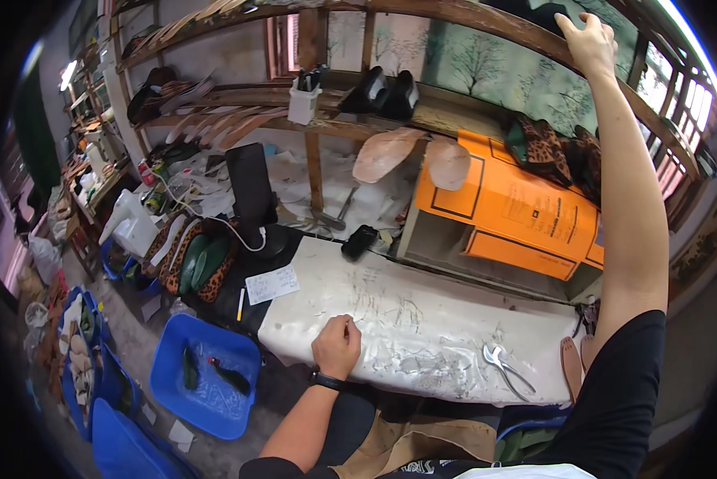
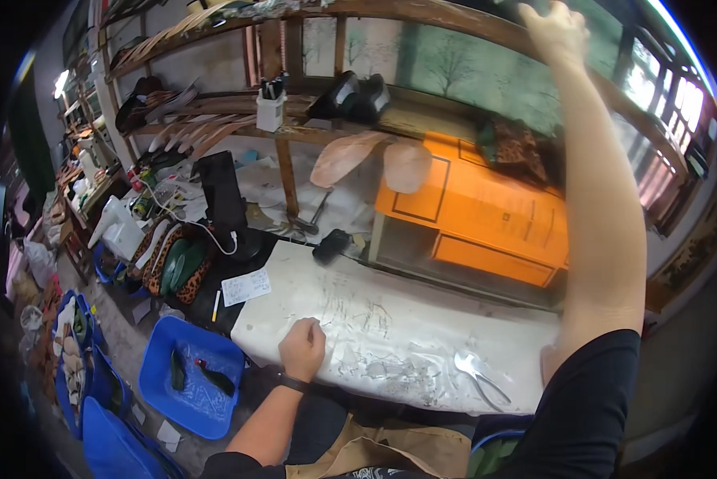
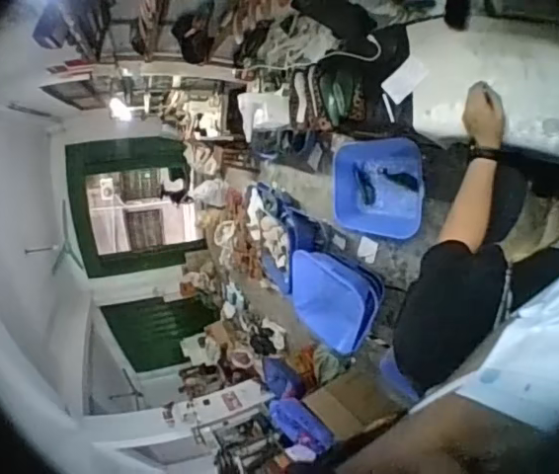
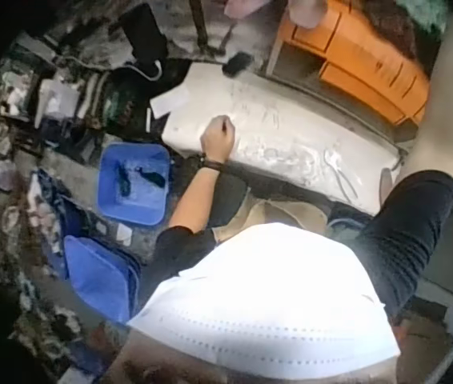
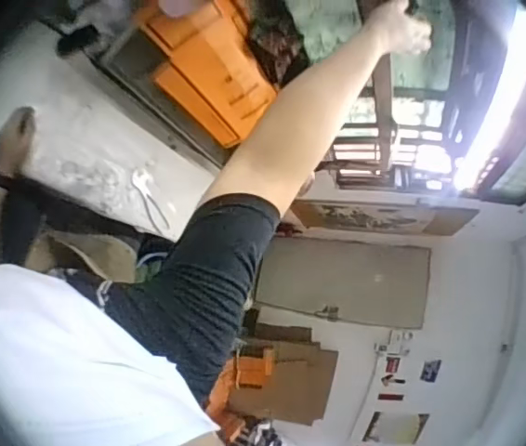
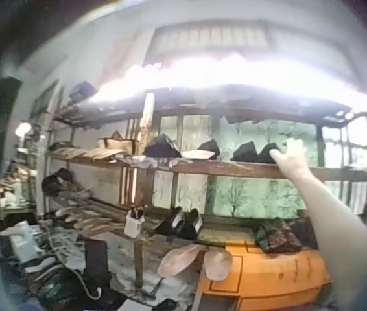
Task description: Performing manual repair and assembly of shoe components at a workbench.
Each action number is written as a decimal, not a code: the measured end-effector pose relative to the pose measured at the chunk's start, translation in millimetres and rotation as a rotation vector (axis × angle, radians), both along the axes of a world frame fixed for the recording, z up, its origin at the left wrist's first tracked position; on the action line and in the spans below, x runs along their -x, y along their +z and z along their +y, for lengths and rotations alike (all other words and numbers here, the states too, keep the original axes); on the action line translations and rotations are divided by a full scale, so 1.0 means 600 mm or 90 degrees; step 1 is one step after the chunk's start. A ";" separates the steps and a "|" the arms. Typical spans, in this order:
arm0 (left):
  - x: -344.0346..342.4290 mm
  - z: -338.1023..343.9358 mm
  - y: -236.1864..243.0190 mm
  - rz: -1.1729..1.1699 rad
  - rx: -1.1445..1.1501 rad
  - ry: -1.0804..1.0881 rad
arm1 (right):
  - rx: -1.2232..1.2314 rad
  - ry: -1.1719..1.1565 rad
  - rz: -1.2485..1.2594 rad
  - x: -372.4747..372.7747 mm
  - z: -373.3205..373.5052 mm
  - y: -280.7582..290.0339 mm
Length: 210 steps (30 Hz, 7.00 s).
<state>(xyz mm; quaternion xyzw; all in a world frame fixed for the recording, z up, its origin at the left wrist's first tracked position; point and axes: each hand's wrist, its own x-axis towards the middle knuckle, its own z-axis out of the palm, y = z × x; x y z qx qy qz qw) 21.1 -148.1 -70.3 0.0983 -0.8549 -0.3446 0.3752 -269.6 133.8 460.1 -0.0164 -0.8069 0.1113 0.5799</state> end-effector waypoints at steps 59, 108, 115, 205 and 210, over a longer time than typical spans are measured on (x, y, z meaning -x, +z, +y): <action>0.001 0.002 0.000 0.028 0.000 -0.034 | -0.406 0.490 0.077 -0.085 -0.458 -0.312; 0.082 0.121 0.272 -0.061 -0.903 -0.838 | -0.029 0.700 -0.236 -0.437 0.090 -0.235; 0.066 0.203 0.051 -0.119 -1.255 -0.972 | -0.310 0.669 -0.453 -0.611 0.073 -0.610; 0.036 0.242 0.058 -0.137 -0.819 -0.663 | 0.879 0.605 -0.773 -0.546 0.014 -0.788; 0.042 0.252 0.039 -0.062 -0.998 -0.707 | 0.991 0.606 -0.739 -0.552 0.001 -0.785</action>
